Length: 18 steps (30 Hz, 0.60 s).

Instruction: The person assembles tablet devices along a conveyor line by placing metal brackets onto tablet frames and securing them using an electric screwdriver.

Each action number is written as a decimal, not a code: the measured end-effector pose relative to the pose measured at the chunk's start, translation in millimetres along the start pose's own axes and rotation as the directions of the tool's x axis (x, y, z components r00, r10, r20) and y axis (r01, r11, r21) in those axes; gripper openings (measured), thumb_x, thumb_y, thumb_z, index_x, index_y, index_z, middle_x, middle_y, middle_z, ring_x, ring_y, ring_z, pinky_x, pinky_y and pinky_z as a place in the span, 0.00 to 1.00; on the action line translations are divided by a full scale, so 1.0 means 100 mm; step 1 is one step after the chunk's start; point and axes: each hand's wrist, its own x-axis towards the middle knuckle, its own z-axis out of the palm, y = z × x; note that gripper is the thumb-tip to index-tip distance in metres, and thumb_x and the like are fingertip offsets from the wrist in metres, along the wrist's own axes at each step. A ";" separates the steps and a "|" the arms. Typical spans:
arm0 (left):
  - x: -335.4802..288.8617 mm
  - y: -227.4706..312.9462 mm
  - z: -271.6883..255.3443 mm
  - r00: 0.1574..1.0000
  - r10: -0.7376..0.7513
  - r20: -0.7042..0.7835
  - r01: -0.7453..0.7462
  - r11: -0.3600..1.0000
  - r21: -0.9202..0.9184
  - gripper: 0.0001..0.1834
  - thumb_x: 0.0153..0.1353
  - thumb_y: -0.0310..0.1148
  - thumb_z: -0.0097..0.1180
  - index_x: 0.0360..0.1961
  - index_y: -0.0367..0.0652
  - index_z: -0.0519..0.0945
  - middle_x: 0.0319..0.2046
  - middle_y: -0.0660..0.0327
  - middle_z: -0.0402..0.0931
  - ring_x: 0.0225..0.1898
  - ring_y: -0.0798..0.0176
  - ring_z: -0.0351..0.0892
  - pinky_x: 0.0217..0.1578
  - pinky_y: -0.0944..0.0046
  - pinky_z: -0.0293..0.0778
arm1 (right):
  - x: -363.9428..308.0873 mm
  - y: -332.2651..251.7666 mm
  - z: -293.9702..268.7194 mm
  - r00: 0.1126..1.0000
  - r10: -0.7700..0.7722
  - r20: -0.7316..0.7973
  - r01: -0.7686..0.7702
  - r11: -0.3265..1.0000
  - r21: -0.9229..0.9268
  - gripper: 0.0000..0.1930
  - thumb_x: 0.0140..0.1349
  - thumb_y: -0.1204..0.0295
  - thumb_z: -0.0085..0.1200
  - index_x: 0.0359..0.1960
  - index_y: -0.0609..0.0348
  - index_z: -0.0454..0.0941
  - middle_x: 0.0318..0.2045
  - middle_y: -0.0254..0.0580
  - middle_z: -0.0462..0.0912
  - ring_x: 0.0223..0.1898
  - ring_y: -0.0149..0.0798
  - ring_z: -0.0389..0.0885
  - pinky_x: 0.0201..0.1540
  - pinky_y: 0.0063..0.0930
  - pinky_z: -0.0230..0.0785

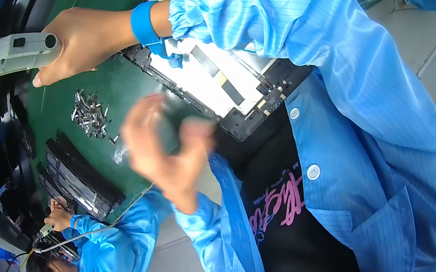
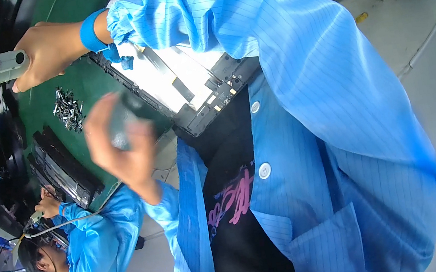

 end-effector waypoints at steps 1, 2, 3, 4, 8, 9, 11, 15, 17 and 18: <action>-0.07 0.24 0.08 0.990 -0.017 0.143 0.001 0.994 0.107 0.47 0.36 0.57 0.78 0.56 0.41 0.79 0.53 0.47 0.76 0.54 0.40 0.75 0.53 0.45 0.72 | 0.00 0.02 0.00 0.999 -0.031 -0.022 0.031 1.000 0.005 0.23 0.54 0.50 0.65 0.30 0.62 0.80 0.18 0.38 0.80 0.17 0.29 0.78 0.22 0.25 0.70; -0.18 0.41 0.16 0.975 -0.057 0.215 0.000 0.967 0.255 0.53 0.34 0.65 0.75 0.59 0.43 0.77 0.57 0.44 0.72 0.58 0.35 0.70 0.58 0.42 0.67 | 0.02 -0.02 0.11 0.999 -0.042 -0.002 0.042 0.999 0.033 0.23 0.54 0.50 0.65 0.30 0.62 0.80 0.18 0.38 0.80 0.17 0.29 0.78 0.22 0.25 0.70; -0.22 0.52 0.27 0.962 -0.071 0.265 -0.032 0.930 0.365 0.52 0.38 0.67 0.72 0.61 0.43 0.76 0.61 0.42 0.69 0.59 0.31 0.69 0.59 0.41 0.65 | 0.04 -0.05 0.15 0.996 -0.074 -0.040 0.076 0.996 0.056 0.21 0.56 0.54 0.64 0.33 0.63 0.80 0.16 0.37 0.77 0.15 0.30 0.75 0.21 0.26 0.68; -0.29 0.50 0.38 0.976 -0.039 0.212 -0.054 0.909 0.414 0.51 0.39 0.66 0.72 0.61 0.42 0.76 0.62 0.41 0.68 0.59 0.31 0.69 0.58 0.42 0.66 | 0.06 -0.10 0.16 0.991 -0.106 -0.085 0.113 0.991 0.072 0.19 0.59 0.58 0.62 0.36 0.64 0.79 0.14 0.36 0.75 0.13 0.30 0.73 0.19 0.27 0.67; -0.34 0.20 0.34 0.992 -0.025 0.122 -0.029 0.909 0.416 0.47 0.45 0.60 0.72 0.61 0.41 0.75 0.64 0.39 0.66 0.59 0.29 0.69 0.54 0.43 0.70 | 0.20 -0.41 -0.05 0.974 -0.203 -0.102 0.222 0.946 0.237 0.15 0.58 0.63 0.64 0.22 0.60 0.77 0.14 0.33 0.75 0.14 0.26 0.71 0.17 0.26 0.63; -0.20 0.16 0.32 0.991 -0.016 0.135 -0.039 0.916 0.399 0.45 0.46 0.57 0.73 0.60 0.40 0.76 0.63 0.39 0.67 0.58 0.30 0.71 0.51 0.43 0.72 | 0.19 -0.53 -0.24 0.964 -0.230 -0.130 0.257 0.931 0.258 0.16 0.58 0.65 0.64 0.17 0.59 0.76 0.13 0.32 0.75 0.14 0.25 0.71 0.16 0.25 0.62; 0.00 0.02 0.19 0.988 -0.060 0.145 -0.004 0.913 0.408 0.43 0.47 0.56 0.72 0.60 0.38 0.76 0.62 0.39 0.68 0.58 0.31 0.72 0.52 0.43 0.72 | 0.24 -0.67 -0.48 0.946 -0.299 -0.122 0.319 0.926 0.202 0.18 0.57 0.62 0.66 0.16 0.57 0.75 0.12 0.30 0.74 0.11 0.27 0.70 0.13 0.24 0.62; 0.54 -0.55 0.14 0.993 -0.016 0.120 -0.040 0.893 0.448 0.39 0.53 0.55 0.68 0.56 0.32 0.77 0.59 0.37 0.71 0.57 0.33 0.75 0.53 0.46 0.75 | 0.30 -0.72 -0.94 0.916 -0.285 -0.282 0.267 0.958 -0.102 0.16 0.63 0.64 0.61 0.20 0.58 0.76 0.11 0.31 0.72 0.10 0.27 0.69 0.13 0.23 0.60; 0.86 -0.86 0.14 0.993 0.048 0.106 -0.095 0.858 0.505 0.39 0.55 0.56 0.66 0.56 0.30 0.77 0.58 0.36 0.72 0.56 0.31 0.75 0.54 0.47 0.75 | 0.26 -0.71 -1.18 0.895 -0.196 -0.401 0.169 0.980 -0.102 0.12 0.63 0.68 0.60 0.24 0.61 0.80 0.12 0.33 0.75 0.09 0.27 0.70 0.12 0.25 0.59; 0.97 -1.08 0.11 0.993 0.075 0.093 -0.113 0.841 0.530 0.39 0.57 0.56 0.65 0.56 0.29 0.76 0.58 0.35 0.72 0.56 0.30 0.75 0.55 0.47 0.75 | 0.26 -0.65 -1.24 0.900 -0.101 -0.425 0.135 0.989 0.051 0.12 0.62 0.68 0.61 0.24 0.61 0.79 0.12 0.33 0.74 0.09 0.27 0.70 0.11 0.25 0.58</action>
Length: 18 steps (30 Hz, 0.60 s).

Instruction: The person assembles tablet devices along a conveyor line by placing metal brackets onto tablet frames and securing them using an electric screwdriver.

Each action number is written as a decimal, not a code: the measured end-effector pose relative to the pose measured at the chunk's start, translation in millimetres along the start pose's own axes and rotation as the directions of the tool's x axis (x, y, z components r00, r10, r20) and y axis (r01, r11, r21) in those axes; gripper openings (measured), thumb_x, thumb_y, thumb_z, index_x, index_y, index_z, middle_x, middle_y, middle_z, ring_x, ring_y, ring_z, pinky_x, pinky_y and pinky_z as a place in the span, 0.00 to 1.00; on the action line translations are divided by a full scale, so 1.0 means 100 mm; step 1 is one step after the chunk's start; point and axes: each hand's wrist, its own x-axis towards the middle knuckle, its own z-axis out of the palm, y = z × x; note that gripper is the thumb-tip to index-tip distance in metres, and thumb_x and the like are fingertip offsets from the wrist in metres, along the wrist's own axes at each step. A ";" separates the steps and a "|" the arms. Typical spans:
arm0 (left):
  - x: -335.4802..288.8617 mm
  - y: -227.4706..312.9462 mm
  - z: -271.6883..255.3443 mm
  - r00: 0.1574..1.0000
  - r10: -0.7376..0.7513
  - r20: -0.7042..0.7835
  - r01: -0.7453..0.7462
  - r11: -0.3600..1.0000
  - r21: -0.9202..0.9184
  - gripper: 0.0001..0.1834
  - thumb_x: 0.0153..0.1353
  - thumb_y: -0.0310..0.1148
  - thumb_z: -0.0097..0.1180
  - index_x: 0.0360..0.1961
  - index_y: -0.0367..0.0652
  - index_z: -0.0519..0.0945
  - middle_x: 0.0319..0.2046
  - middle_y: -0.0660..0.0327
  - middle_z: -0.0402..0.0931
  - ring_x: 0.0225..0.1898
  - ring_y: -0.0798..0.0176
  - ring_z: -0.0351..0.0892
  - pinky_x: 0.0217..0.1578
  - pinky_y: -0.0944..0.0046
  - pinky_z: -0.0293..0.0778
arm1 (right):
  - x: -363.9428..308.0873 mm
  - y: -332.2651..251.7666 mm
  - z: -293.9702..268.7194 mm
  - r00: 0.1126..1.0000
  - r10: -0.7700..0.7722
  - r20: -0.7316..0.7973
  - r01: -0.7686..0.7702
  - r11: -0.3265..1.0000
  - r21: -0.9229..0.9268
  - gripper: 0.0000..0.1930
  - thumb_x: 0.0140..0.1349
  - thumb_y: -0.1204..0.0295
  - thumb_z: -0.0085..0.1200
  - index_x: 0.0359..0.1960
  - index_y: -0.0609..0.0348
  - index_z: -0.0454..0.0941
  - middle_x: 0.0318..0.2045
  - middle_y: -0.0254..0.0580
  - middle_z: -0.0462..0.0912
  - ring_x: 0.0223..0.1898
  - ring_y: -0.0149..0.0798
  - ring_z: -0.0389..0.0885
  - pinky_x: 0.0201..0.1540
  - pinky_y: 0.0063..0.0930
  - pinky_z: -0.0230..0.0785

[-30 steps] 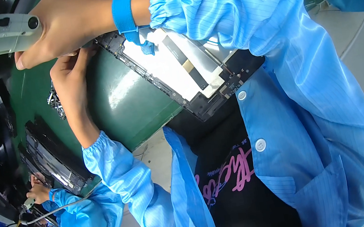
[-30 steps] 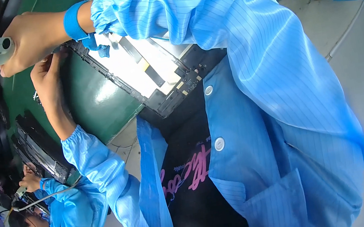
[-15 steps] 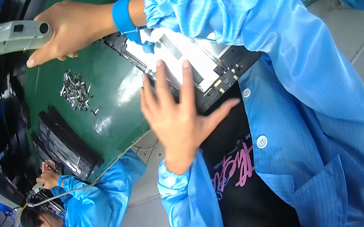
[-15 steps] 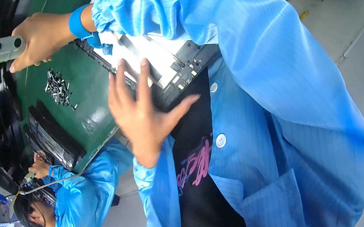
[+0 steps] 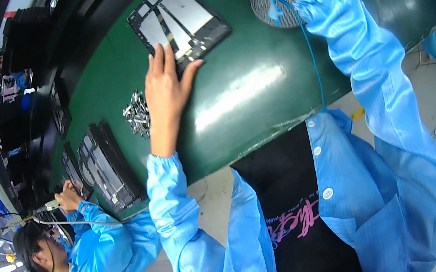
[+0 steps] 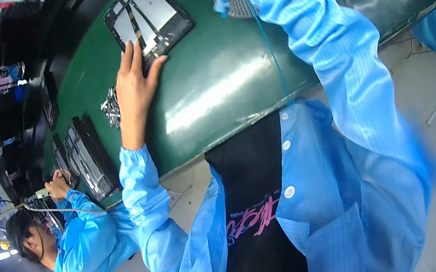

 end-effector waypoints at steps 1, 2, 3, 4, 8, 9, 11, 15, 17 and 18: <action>0.13 -0.19 0.10 0.999 0.028 -0.041 -0.029 0.999 -0.023 0.38 0.59 0.55 0.64 0.57 0.29 0.75 0.58 0.34 0.72 0.56 0.30 0.74 0.57 0.47 0.74 | 0.00 -0.07 -0.10 0.992 0.095 -0.081 -0.091 0.994 0.055 0.11 0.61 0.70 0.63 0.24 0.60 0.78 0.12 0.32 0.73 0.08 0.28 0.70 0.10 0.25 0.57; 0.26 -0.35 0.20 0.999 0.026 -0.043 -0.027 0.999 -0.026 0.38 0.59 0.54 0.63 0.57 0.29 0.75 0.58 0.33 0.71 0.57 0.29 0.73 0.57 0.46 0.73 | 0.03 -0.03 -0.26 0.991 0.075 -0.112 -0.064 0.993 0.097 0.09 0.60 0.71 0.64 0.25 0.60 0.78 0.12 0.32 0.72 0.08 0.28 0.69 0.10 0.25 0.57; 0.37 -0.52 0.32 0.999 0.022 -0.040 -0.024 0.999 -0.035 0.37 0.60 0.53 0.62 0.57 0.29 0.75 0.58 0.33 0.71 0.58 0.29 0.72 0.58 0.46 0.72 | 0.00 -0.06 -0.34 0.979 0.087 -0.185 -0.075 0.995 0.068 0.08 0.60 0.72 0.64 0.26 0.60 0.78 0.11 0.32 0.71 0.07 0.28 0.67 0.10 0.25 0.58; 0.52 -0.67 0.39 0.999 0.027 -0.035 -0.029 0.998 -0.059 0.37 0.61 0.54 0.61 0.58 0.28 0.74 0.59 0.33 0.71 0.59 0.28 0.71 0.58 0.46 0.72 | 0.00 -0.09 -0.45 0.972 0.077 -0.222 -0.057 0.994 0.097 0.08 0.60 0.72 0.63 0.27 0.61 0.78 0.10 0.31 0.69 0.07 0.28 0.65 0.10 0.25 0.57; 1.00 -1.07 0.58 0.999 -0.040 0.010 0.041 0.997 -0.069 0.34 0.65 0.51 0.59 0.60 0.30 0.74 0.61 0.37 0.69 0.63 0.34 0.67 0.61 0.49 0.69 | -0.04 -0.21 -0.81 0.931 0.091 -0.354 -0.046 0.990 0.133 0.07 0.62 0.72 0.60 0.29 0.62 0.78 0.09 0.30 0.66 0.06 0.27 0.62 0.10 0.25 0.57; 1.09 -1.17 0.63 0.999 -0.050 0.003 0.051 0.995 -0.084 0.34 0.65 0.51 0.59 0.60 0.30 0.74 0.61 0.38 0.69 0.64 0.35 0.67 0.62 0.50 0.68 | -0.05 -0.19 -0.87 0.934 0.087 -0.347 -0.050 0.992 0.115 0.07 0.62 0.72 0.60 0.29 0.62 0.78 0.09 0.30 0.66 0.06 0.27 0.62 0.10 0.25 0.57; 1.20 -1.28 0.72 0.997 -0.077 -0.022 0.073 0.983 -0.169 0.37 0.64 0.55 0.58 0.60 0.32 0.74 0.62 0.39 0.69 0.65 0.35 0.66 0.63 0.51 0.66 | -0.14 -0.09 -0.96 0.942 0.086 -0.324 -0.055 0.993 0.103 0.06 0.63 0.72 0.58 0.32 0.63 0.78 0.09 0.30 0.65 0.06 0.27 0.62 0.10 0.25 0.57; 1.14 -1.22 0.81 0.986 -0.037 -0.161 0.052 0.995 0.088 0.32 0.65 0.51 0.59 0.62 0.38 0.74 0.66 0.38 0.63 0.65 0.35 0.66 0.63 0.49 0.66 | -0.43 0.09 -0.85 0.994 0.102 -0.040 -0.096 0.987 0.131 0.08 0.65 0.74 0.52 0.38 0.69 0.77 0.11 0.31 0.61 0.09 0.28 0.60 0.14 0.28 0.59; 1.10 -0.95 0.72 0.965 -0.157 -0.208 0.131 0.982 -0.133 0.29 0.66 0.45 0.60 0.63 0.41 0.73 0.66 0.40 0.64 0.63 0.34 0.68 0.59 0.49 0.70 | -0.61 0.04 -0.71 0.993 0.115 0.028 -0.117 0.988 0.099 0.09 0.65 0.73 0.53 0.37 0.69 0.77 0.11 0.31 0.62 0.09 0.27 0.61 0.14 0.27 0.60; 1.06 -0.95 0.66 0.960 -0.168 -0.226 0.144 0.983 -0.118 0.25 0.65 0.42 0.61 0.60 0.43 0.77 0.62 0.39 0.68 0.55 0.36 0.76 0.52 0.51 0.77 | -0.63 0.07 -0.68 0.988 0.129 0.088 -0.141 0.980 0.141 0.06 0.64 0.74 0.56 0.35 0.67 0.77 0.12 0.32 0.67 0.10 0.27 0.65 0.14 0.26 0.62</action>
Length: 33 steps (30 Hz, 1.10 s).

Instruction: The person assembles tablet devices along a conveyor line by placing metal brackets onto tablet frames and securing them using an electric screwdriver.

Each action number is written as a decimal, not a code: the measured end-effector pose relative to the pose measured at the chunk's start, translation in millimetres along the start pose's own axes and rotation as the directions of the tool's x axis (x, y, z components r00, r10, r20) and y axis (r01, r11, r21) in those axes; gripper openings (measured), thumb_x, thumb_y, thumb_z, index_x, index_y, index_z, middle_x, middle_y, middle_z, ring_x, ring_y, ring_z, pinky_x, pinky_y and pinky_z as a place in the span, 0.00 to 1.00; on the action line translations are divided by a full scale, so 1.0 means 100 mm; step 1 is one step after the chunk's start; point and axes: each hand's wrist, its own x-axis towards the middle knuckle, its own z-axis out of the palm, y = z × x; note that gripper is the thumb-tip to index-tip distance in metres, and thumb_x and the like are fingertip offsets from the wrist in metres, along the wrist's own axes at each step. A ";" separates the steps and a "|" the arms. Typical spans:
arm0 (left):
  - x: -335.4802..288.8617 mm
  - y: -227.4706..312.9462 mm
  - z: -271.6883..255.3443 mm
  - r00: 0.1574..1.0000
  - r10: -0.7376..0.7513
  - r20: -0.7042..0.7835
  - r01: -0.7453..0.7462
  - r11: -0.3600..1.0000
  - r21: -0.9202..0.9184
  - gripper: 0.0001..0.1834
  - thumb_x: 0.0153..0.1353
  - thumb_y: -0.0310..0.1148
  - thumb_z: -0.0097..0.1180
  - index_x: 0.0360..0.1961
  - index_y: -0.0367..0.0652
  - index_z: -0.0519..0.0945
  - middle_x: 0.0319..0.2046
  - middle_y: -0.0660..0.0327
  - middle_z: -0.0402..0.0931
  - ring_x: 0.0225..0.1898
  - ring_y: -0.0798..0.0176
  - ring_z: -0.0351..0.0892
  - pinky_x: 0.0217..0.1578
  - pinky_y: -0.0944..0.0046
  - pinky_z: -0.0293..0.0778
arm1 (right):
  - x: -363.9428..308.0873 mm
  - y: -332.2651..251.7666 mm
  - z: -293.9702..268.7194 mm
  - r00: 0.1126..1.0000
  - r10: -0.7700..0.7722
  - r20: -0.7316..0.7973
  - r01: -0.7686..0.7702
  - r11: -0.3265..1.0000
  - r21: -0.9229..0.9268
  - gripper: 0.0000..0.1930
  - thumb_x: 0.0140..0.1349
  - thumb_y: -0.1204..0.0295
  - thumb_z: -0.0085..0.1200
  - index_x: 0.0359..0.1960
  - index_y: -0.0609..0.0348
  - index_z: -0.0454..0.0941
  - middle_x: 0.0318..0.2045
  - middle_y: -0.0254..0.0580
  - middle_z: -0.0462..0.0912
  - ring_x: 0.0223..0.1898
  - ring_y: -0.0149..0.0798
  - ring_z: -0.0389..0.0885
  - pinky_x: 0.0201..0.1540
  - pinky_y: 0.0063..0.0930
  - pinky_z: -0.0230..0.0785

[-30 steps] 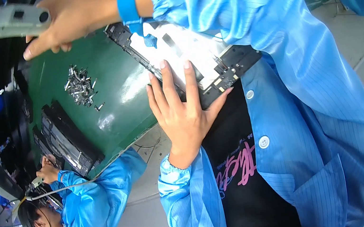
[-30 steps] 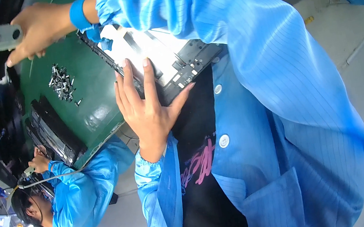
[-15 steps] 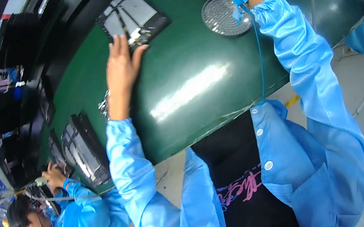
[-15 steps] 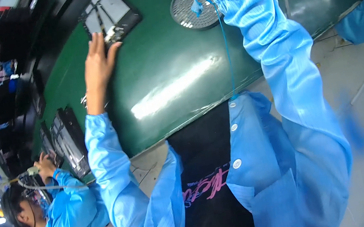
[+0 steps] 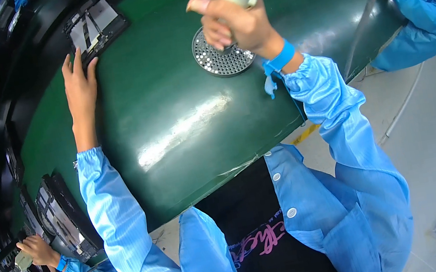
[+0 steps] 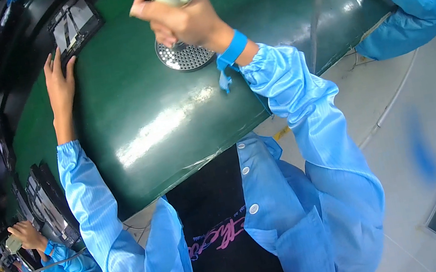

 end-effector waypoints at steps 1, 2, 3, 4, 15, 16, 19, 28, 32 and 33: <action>0.02 -0.08 0.00 0.999 0.025 0.027 -0.025 1.000 0.006 0.20 0.65 0.39 0.60 0.55 0.42 0.81 0.57 0.42 0.74 0.51 0.40 0.80 0.51 0.53 0.77 | -0.02 0.03 0.01 0.998 0.020 0.057 -0.022 0.999 0.043 0.04 0.64 0.76 0.58 0.34 0.64 0.78 0.12 0.33 0.72 0.11 0.27 0.69 0.15 0.25 0.63; 0.05 -0.11 0.01 0.997 0.025 0.070 -0.022 0.999 -0.047 0.18 0.65 0.38 0.61 0.52 0.41 0.82 0.55 0.43 0.76 0.51 0.41 0.80 0.51 0.53 0.77 | -0.06 0.07 0.02 0.997 0.028 0.071 -0.030 0.999 0.018 0.06 0.64 0.74 0.59 0.33 0.64 0.77 0.12 0.33 0.72 0.11 0.27 0.69 0.15 0.25 0.63; 0.09 -0.17 -0.01 0.994 0.022 0.108 -0.012 0.996 -0.090 0.16 0.65 0.37 0.61 0.50 0.40 0.84 0.52 0.45 0.78 0.50 0.42 0.80 0.51 0.54 0.77 | -0.06 0.10 0.04 0.996 0.036 0.086 -0.034 0.999 -0.028 0.06 0.64 0.74 0.59 0.33 0.64 0.77 0.13 0.33 0.72 0.11 0.26 0.69 0.15 0.25 0.63; 0.10 -0.31 -0.01 0.995 0.019 0.101 -0.011 0.997 -0.075 0.16 0.65 0.37 0.61 0.50 0.40 0.84 0.52 0.45 0.78 0.50 0.42 0.80 0.51 0.54 0.77 | -0.06 0.14 0.06 0.993 0.048 0.111 -0.049 0.999 0.007 0.06 0.64 0.74 0.59 0.33 0.64 0.77 0.13 0.33 0.72 0.11 0.26 0.69 0.14 0.25 0.64; -0.35 0.68 -0.39 1.000 0.010 -0.004 -0.011 0.993 -0.115 0.15 0.66 0.39 0.59 0.48 0.41 0.84 0.54 0.47 0.77 0.53 0.45 0.78 0.55 0.54 0.73 | -0.09 0.15 0.05 0.997 0.048 0.062 -0.049 0.999 0.010 0.05 0.63 0.76 0.56 0.35 0.67 0.75 0.11 0.32 0.67 0.09 0.26 0.64 0.14 0.26 0.61; -0.47 0.94 -0.50 0.998 0.006 0.061 0.006 0.982 -0.187 0.13 0.66 0.35 0.60 0.47 0.40 0.84 0.53 0.50 0.78 0.55 0.49 0.78 0.56 0.56 0.71 | -0.09 0.14 0.02 0.998 0.017 0.062 -0.017 1.000 -0.003 0.05 0.64 0.76 0.55 0.35 0.67 0.76 0.11 0.32 0.67 0.10 0.26 0.64 0.14 0.26 0.61; -0.89 1.23 -0.67 0.986 0.134 0.098 -0.124 0.987 -0.101 0.09 0.64 0.30 0.61 0.44 0.41 0.86 0.52 0.53 0.80 0.50 0.52 0.81 0.52 0.59 0.74 | -0.08 0.17 0.03 0.998 0.023 0.062 -0.023 1.000 0.006 0.06 0.64 0.75 0.55 0.35 0.67 0.76 0.11 0.31 0.66 0.10 0.26 0.64 0.14 0.26 0.60; -0.98 1.15 -0.60 0.995 0.090 0.045 -0.082 0.984 -0.155 0.08 0.64 0.25 0.60 0.42 0.36 0.86 0.47 0.54 0.81 0.47 0.55 0.83 0.47 0.61 0.78 | -0.11 0.18 0.05 0.991 0.091 0.094 -0.102 0.988 0.112 0.04 0.67 0.76 0.55 0.36 0.63 0.74 0.14 0.31 0.70 0.09 0.25 0.66 0.12 0.21 0.61; -0.98 1.17 -0.56 0.995 0.075 0.068 -0.063 0.984 -0.168 0.08 0.64 0.25 0.60 0.42 0.36 0.86 0.47 0.54 0.81 0.47 0.56 0.83 0.47 0.62 0.78 | -0.11 0.22 0.01 0.992 0.081 0.102 -0.094 0.987 0.129 0.04 0.66 0.76 0.55 0.35 0.63 0.74 0.14 0.31 0.70 0.09 0.24 0.66 0.12 0.21 0.61; -0.98 1.16 -0.56 0.995 0.076 0.068 -0.063 0.983 -0.170 0.08 0.64 0.25 0.60 0.42 0.36 0.86 0.47 0.54 0.81 0.47 0.56 0.83 0.47 0.62 0.78 | -0.11 0.23 0.01 0.991 0.081 0.104 -0.094 0.987 0.128 0.04 0.66 0.77 0.56 0.35 0.63 0.74 0.14 0.31 0.70 0.10 0.24 0.66 0.12 0.21 0.61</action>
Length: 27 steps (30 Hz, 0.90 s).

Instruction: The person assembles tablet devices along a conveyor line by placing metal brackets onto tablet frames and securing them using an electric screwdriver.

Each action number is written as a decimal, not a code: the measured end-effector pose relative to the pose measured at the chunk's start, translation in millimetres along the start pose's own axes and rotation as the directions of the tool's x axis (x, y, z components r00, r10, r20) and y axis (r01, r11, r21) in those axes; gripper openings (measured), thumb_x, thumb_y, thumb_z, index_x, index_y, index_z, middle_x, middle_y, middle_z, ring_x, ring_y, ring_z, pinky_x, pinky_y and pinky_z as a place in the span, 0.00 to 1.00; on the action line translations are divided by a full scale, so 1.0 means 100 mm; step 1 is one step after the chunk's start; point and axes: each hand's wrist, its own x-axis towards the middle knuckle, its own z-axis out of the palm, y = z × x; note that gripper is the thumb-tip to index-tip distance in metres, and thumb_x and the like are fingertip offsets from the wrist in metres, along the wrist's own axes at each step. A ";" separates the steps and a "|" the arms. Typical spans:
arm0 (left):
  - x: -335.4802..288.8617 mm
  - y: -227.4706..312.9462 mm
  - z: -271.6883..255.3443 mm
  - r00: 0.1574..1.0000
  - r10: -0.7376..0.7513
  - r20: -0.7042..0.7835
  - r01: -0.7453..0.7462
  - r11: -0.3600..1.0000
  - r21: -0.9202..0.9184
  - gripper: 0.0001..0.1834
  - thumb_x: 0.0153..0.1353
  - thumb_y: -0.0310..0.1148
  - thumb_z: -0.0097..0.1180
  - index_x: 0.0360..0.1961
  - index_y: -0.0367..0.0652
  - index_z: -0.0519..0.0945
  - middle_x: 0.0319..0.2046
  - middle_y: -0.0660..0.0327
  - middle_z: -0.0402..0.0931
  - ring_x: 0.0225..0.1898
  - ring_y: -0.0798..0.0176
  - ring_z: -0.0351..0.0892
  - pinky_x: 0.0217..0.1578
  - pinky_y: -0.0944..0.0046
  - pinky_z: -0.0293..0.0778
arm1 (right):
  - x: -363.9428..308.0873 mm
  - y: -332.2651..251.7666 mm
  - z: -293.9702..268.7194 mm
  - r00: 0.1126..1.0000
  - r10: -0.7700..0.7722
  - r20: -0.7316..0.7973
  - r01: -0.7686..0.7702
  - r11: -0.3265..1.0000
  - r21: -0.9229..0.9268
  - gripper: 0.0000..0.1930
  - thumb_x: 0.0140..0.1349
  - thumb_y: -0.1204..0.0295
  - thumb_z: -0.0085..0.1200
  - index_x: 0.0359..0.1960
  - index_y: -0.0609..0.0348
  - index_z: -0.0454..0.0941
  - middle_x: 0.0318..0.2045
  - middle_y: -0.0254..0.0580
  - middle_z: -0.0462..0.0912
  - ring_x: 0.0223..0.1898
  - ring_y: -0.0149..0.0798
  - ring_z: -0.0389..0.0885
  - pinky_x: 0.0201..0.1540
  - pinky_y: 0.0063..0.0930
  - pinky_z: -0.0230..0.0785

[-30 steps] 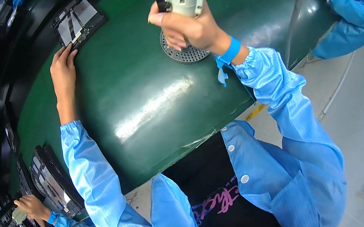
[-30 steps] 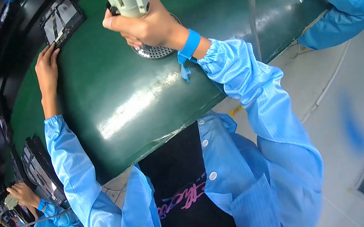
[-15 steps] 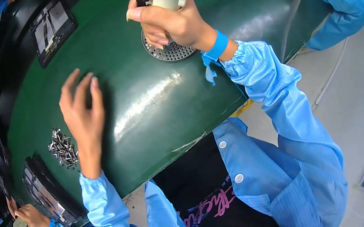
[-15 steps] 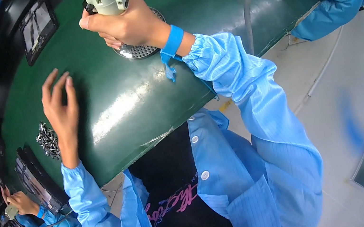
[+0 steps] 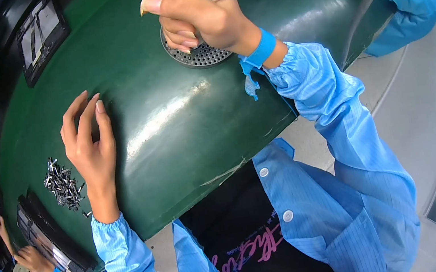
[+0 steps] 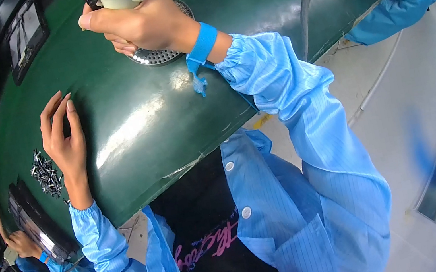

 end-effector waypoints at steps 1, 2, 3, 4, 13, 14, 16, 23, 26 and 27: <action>0.00 0.00 0.00 1.000 0.001 0.004 -0.001 1.000 0.001 0.08 0.64 0.25 0.60 0.42 0.35 0.85 0.47 0.54 0.81 0.47 0.56 0.83 0.47 0.62 0.78 | 0.00 0.00 0.00 1.000 0.000 -0.002 0.000 1.000 -0.002 0.04 0.66 0.77 0.56 0.35 0.63 0.74 0.14 0.31 0.70 0.10 0.24 0.66 0.12 0.21 0.61; 0.00 0.00 -0.01 1.000 0.001 0.008 -0.001 1.000 0.001 0.08 0.64 0.25 0.60 0.43 0.35 0.85 0.48 0.54 0.81 0.47 0.56 0.83 0.47 0.62 0.78 | 0.00 0.01 0.00 1.000 0.013 0.002 -0.013 1.000 -0.024 0.04 0.67 0.75 0.54 0.36 0.63 0.74 0.13 0.31 0.69 0.09 0.25 0.65 0.12 0.22 0.61; 0.00 0.00 -0.01 1.000 0.002 0.006 -0.002 1.000 0.002 0.08 0.64 0.25 0.60 0.43 0.35 0.85 0.48 0.54 0.81 0.47 0.56 0.83 0.47 0.62 0.78 | 0.00 0.02 0.00 1.000 0.026 0.008 -0.025 0.999 -0.046 0.06 0.69 0.73 0.53 0.38 0.63 0.74 0.12 0.31 0.67 0.09 0.26 0.64 0.13 0.23 0.61; 0.00 0.00 -0.02 1.000 -0.004 0.011 0.004 1.000 -0.003 0.08 0.65 0.25 0.60 0.42 0.35 0.85 0.48 0.54 0.81 0.47 0.56 0.83 0.47 0.62 0.78 | 0.01 0.04 -0.01 1.000 0.024 0.009 -0.023 0.999 -0.046 0.06 0.69 0.73 0.53 0.38 0.63 0.74 0.12 0.31 0.67 0.09 0.26 0.64 0.13 0.23 0.61; 0.01 -0.01 0.02 1.000 -0.024 0.000 0.024 0.998 -0.058 0.07 0.62 0.27 0.62 0.40 0.38 0.86 0.48 0.55 0.80 0.46 0.55 0.83 0.46 0.60 0.78 | 0.02 0.07 -0.04 0.999 -0.024 -0.024 0.021 0.993 -0.119 0.07 0.64 0.74 0.56 0.36 0.68 0.77 0.11 0.32 0.68 0.10 0.26 0.65 0.14 0.24 0.62; 0.02 0.00 0.03 1.000 -0.023 0.000 0.023 0.997 -0.072 0.07 0.62 0.27 0.62 0.40 0.38 0.86 0.48 0.54 0.80 0.46 0.55 0.83 0.46 0.60 0.78 | 0.02 0.08 -0.04 0.998 -0.064 -0.012 0.062 0.988 -0.142 0.06 0.64 0.74 0.57 0.36 0.67 0.77 0.11 0.32 0.68 0.10 0.25 0.66 0.14 0.24 0.62; 0.01 0.01 0.00 1.000 -0.026 -0.002 0.025 0.997 -0.076 0.07 0.62 0.26 0.62 0.40 0.38 0.86 0.48 0.54 0.80 0.45 0.55 0.83 0.46 0.60 0.78 | 0.02 0.10 -0.03 0.994 -0.110 0.006 0.109 0.982 -0.156 0.06 0.63 0.75 0.58 0.36 0.66 0.77 0.11 0.32 0.69 0.10 0.25 0.66 0.14 0.25 0.62; 0.01 0.03 -0.01 0.999 -0.023 -0.025 0.020 0.995 -0.093 0.07 0.62 0.25 0.61 0.41 0.37 0.86 0.47 0.54 0.80 0.44 0.56 0.84 0.44 0.60 0.78 | 0.00 0.03 -0.01 0.998 -0.058 -0.007 0.056 0.982 -0.180 0.10 0.62 0.68 0.63 0.31 0.63 0.80 0.12 0.32 0.74 0.11 0.24 0.71 0.14 0.22 0.64; 0.03 0.08 -0.05 0.998 -0.025 -0.058 0.019 0.994 -0.103 0.07 0.62 0.24 0.61 0.41 0.36 0.86 0.45 0.54 0.80 0.44 0.56 0.84 0.44 0.60 0.78 | 0.01 -0.01 0.00 0.998 -0.057 0.015 0.059 0.984 -0.168 0.11 0.62 0.67 0.63 0.33 0.64 0.81 0.12 0.32 0.75 0.12 0.23 0.71 0.15 0.21 0.64; 0.05 0.08 -0.06 0.995 -0.010 -0.095 0.000 0.994 -0.106 0.08 0.62 0.23 0.61 0.42 0.36 0.85 0.44 0.53 0.81 0.43 0.57 0.83 0.43 0.62 0.78 | 0.02 -0.03 -0.01 0.998 -0.065 0.018 0.067 0.982 -0.176 0.11 0.62 0.67 0.63 0.34 0.65 0.82 0.13 0.32 0.75 0.12 0.23 0.71 0.15 0.21 0.64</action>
